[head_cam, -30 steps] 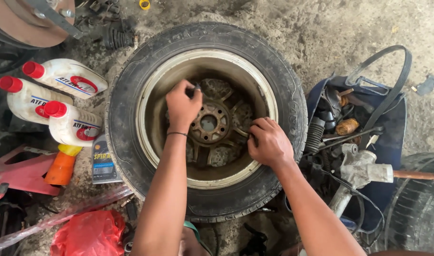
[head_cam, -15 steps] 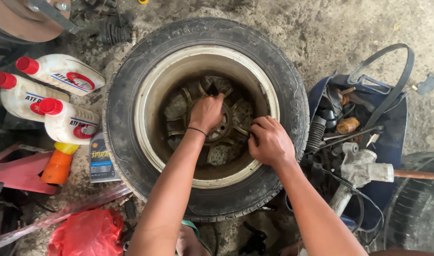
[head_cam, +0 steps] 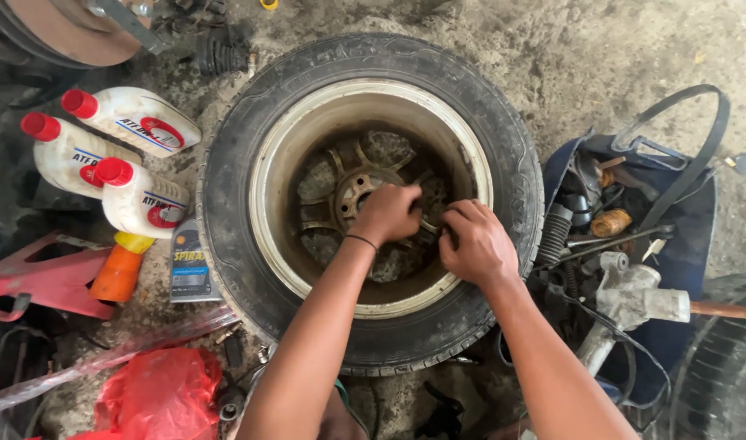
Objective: The person cleans the inside of a car wheel rim using a dark cloth. They wipe the inner surface and the central hub area repeatedly. Several bottles of automotive fluid are visible nearby on the ground.
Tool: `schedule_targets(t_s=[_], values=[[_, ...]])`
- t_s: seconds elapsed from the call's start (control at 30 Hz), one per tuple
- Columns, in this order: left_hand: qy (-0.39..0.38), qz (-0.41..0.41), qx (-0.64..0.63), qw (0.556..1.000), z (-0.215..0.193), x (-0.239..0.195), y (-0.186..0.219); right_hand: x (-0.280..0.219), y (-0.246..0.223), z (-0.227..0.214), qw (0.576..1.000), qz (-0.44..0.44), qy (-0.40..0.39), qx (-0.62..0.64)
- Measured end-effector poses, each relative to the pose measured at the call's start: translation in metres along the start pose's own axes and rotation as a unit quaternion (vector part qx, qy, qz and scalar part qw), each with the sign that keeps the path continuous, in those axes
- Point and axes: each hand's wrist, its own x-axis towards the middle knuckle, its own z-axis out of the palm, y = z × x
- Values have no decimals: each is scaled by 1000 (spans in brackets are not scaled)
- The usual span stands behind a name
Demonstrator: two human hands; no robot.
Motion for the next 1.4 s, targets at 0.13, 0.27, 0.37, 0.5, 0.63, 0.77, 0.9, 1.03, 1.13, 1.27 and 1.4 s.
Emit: schedule_targets(t_s=[0.13,0.27,0.37,0.5,0.63,0.77,0.9,1.03,1.13,1.27,1.4], values=[[26,-64,-246,967,-27,-21,9,3,-5,-8,1000,13,-13,6],[5,-50,-393,918,-31,-31,8,11,-16,-21,999,-14,-30,14],[-1,-48,-398,916,-46,-38,19,8,-12,-17,998,-35,-32,33],[-11,-12,-311,950,-64,-42,34,1,-1,-2,998,21,-49,41],[17,7,-201,979,-97,-47,37,5,-5,4,989,113,-37,88],[79,-23,-42,996,-143,-68,5,23,-28,-14,929,280,-31,239],[386,44,196,901,-127,-74,-105,39,-34,2,798,463,-30,385],[375,9,274,886,-117,-104,-118,64,-85,-30,657,587,-3,473],[320,56,300,897,-110,-109,-114,85,-103,-43,653,601,-60,457],[258,77,311,911,-97,-117,-107,85,-75,-7,648,598,-29,470],[215,47,296,929,-83,-131,-97,78,-27,51,712,563,-5,419]])
